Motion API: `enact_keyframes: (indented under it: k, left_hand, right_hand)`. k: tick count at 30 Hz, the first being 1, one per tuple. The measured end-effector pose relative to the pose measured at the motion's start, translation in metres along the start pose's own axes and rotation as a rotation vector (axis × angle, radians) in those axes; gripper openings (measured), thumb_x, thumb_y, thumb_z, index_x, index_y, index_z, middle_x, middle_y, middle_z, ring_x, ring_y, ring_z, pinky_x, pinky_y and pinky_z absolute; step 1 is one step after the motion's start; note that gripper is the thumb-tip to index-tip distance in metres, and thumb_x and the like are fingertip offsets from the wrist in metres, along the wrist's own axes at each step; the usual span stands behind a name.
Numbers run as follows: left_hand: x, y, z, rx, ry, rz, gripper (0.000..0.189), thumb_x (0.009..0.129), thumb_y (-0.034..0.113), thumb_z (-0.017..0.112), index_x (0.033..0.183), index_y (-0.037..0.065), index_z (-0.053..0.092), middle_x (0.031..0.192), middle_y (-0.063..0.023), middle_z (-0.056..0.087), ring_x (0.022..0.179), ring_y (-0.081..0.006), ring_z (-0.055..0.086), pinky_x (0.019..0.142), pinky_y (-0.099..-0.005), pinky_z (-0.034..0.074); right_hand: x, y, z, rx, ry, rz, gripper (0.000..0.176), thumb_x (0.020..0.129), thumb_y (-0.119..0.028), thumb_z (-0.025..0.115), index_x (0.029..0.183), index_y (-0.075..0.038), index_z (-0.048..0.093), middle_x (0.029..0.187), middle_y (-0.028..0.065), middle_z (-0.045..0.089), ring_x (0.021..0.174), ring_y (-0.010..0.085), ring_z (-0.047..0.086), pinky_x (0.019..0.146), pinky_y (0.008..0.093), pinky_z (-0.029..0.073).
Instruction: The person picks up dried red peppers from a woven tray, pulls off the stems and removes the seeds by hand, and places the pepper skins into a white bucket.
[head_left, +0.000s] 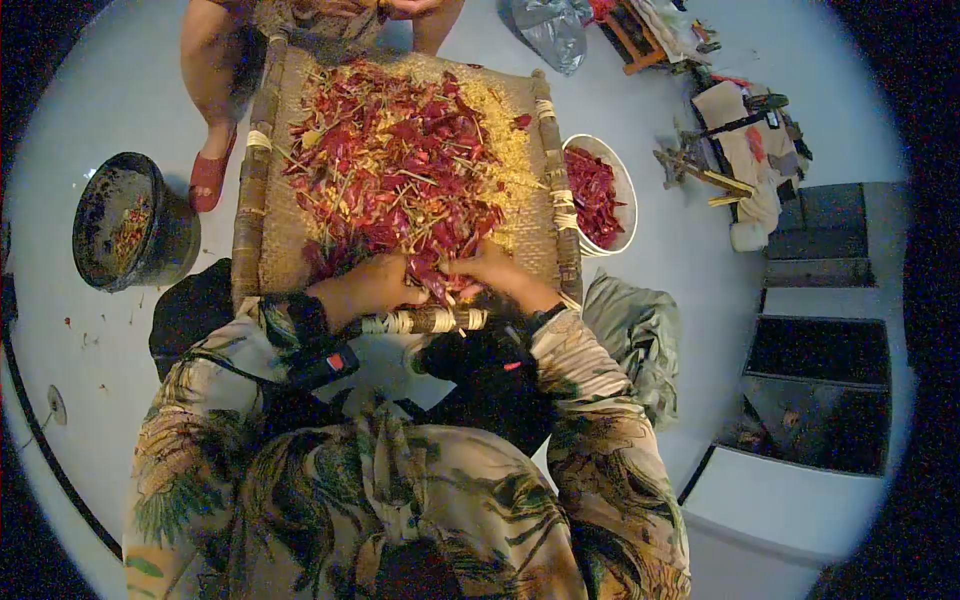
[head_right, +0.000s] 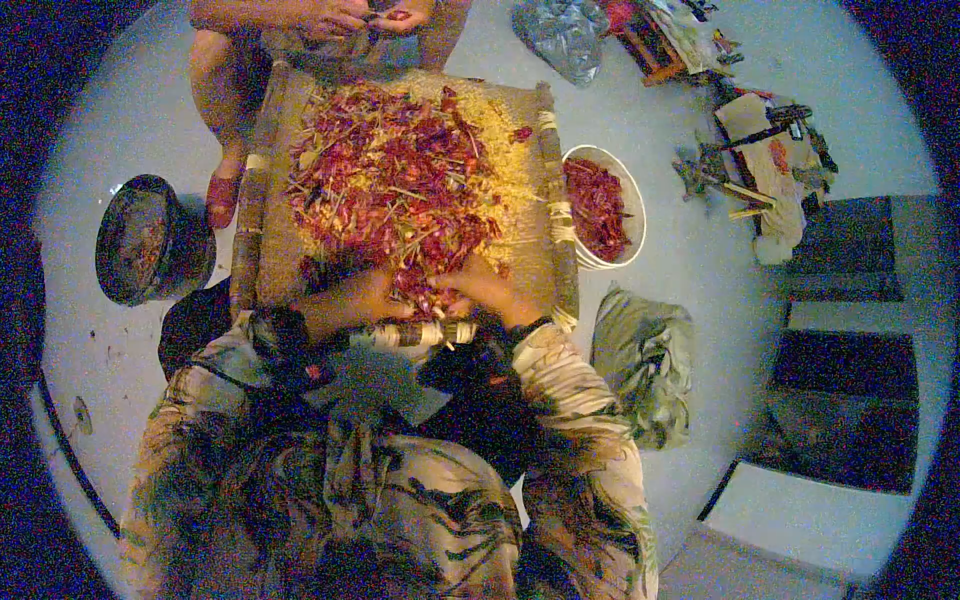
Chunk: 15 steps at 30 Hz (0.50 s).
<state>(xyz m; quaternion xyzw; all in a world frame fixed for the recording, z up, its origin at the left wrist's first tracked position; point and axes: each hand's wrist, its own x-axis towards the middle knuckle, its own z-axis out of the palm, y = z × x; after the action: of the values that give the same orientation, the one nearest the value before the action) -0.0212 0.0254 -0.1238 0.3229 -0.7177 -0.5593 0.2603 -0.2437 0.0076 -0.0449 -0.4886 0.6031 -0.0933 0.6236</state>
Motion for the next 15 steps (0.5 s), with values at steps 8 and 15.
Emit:
enact_keyframes:
  k: [8,15]
  left_hand:
    - [0.021,0.022,-0.040,-0.234,0.077,-0.403,0.024,0.076,0.009,0.062,0.090,-0.005,0.050,0.063,-0.0132,0.058,0.047,-0.0216,0.061,0.038,-0.0314,0.048]
    - [0.032,0.053,-0.102,-0.348,0.379,-0.408,0.034,0.081,0.013,0.062,0.104,-0.006,0.046,0.080,-0.0153,0.061,0.053,-0.0211,0.064,0.041,-0.0290,0.051]
  right_hand:
    - [-0.001,-0.065,0.005,0.213,0.076,-0.230,0.056,0.077,-0.030,0.071,0.119,0.000,0.048,0.104,0.0114,0.060,0.084,0.0208,0.063,0.063,0.0346,0.057]
    - [0.014,-0.096,-0.008,0.533,0.053,-0.404,0.045,0.085,-0.030,0.063,0.116,-0.001,0.047,0.104,0.0125,0.058,0.090,0.0270,0.063,0.073,0.0368,0.056]
